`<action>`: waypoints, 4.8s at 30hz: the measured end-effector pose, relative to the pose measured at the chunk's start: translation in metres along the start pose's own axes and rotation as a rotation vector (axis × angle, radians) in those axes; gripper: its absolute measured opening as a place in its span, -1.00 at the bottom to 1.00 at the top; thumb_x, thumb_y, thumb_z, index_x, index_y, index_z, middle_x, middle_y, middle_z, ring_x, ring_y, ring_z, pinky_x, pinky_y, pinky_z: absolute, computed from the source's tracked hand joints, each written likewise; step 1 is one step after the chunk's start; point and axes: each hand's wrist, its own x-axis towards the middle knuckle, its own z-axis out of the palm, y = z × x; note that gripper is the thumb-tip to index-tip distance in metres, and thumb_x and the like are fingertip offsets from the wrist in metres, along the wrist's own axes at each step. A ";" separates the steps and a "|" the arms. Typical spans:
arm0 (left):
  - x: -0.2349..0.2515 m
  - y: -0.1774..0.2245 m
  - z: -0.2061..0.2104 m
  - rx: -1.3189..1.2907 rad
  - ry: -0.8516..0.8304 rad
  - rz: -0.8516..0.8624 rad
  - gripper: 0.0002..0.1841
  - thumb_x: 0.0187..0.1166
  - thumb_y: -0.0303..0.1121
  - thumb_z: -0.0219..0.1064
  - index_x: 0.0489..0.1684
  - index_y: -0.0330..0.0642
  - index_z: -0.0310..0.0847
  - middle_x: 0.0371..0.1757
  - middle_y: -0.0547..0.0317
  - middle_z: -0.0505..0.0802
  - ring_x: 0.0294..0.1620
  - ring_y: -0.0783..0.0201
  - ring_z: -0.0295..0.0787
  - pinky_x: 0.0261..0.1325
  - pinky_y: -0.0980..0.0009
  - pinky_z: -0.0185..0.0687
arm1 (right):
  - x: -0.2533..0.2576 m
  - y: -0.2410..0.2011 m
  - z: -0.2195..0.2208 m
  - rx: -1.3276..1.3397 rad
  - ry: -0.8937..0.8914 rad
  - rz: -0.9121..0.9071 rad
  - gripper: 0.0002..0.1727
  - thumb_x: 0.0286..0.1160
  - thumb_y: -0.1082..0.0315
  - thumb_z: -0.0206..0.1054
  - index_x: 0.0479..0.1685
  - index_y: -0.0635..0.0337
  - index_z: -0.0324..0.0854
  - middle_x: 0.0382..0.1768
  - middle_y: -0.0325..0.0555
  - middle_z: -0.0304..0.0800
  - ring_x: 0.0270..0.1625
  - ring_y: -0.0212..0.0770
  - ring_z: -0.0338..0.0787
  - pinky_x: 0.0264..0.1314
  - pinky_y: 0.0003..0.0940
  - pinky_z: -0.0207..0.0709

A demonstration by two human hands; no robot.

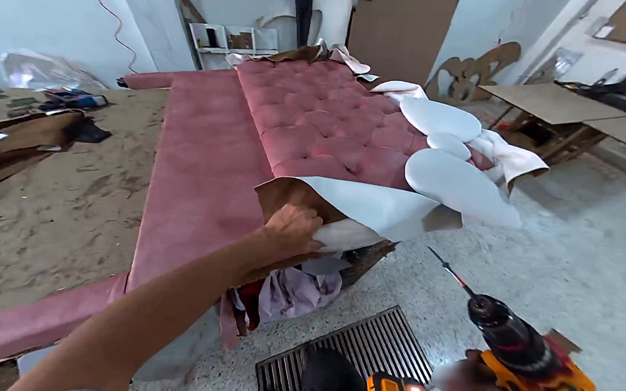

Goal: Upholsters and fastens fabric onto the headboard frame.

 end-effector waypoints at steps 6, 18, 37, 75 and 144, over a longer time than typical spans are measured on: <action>0.013 -0.034 0.026 -0.296 0.251 0.130 -0.65 0.35 0.00 0.48 -0.54 -0.11 0.72 -0.52 0.15 0.79 -0.41 0.12 0.79 -0.33 -0.03 0.65 | 0.003 0.016 0.022 -0.112 0.055 0.062 -0.63 0.50 0.20 0.44 0.27 -0.02 0.78 -0.30 -0.07 0.91 -0.38 -0.21 0.87 -0.25 -0.24 0.79; 0.002 -0.021 0.039 -0.382 0.446 -0.020 -0.76 0.27 -0.05 0.52 -0.44 -0.01 0.86 -0.44 0.24 0.87 -0.40 0.18 0.83 -0.36 -0.07 0.67 | 0.019 0.031 0.035 -0.068 0.109 -0.025 -0.61 0.45 0.24 0.49 0.25 0.12 0.76 -0.30 0.06 0.90 -0.42 -0.16 0.88 -0.30 -0.23 0.81; -0.284 0.123 0.132 -0.499 0.840 -1.166 -0.56 0.60 0.07 0.15 -0.27 -0.03 0.87 -0.64 0.29 0.72 -0.66 0.26 0.63 -0.57 0.06 0.60 | 0.303 0.205 0.288 -0.487 -0.304 -0.302 -0.96 0.47 0.49 0.34 -0.24 0.28 0.58 -0.55 -0.07 0.71 -0.53 -0.18 0.74 -0.39 -0.23 0.74; -0.135 0.211 0.266 -1.153 0.804 -1.222 -0.69 0.51 0.02 0.17 -0.37 0.19 0.83 -0.63 0.46 0.71 -0.64 0.36 0.65 -0.61 0.15 0.55 | 0.303 0.094 0.075 -1.994 -1.171 -0.830 -0.34 0.31 0.06 0.53 0.24 0.48 0.64 0.21 0.30 0.62 0.35 -0.05 0.60 0.53 -0.27 0.41; -0.002 0.023 0.058 0.151 0.716 -0.126 -0.39 0.46 0.32 0.22 -0.06 -0.03 0.91 -0.40 0.11 0.90 -0.41 0.08 0.87 -0.40 0.05 0.73 | 0.254 0.112 -0.069 0.008 0.751 -0.143 -0.24 0.67 0.27 0.26 0.85 0.07 0.04 0.67 0.16 0.33 0.56 0.05 0.53 0.48 0.05 0.52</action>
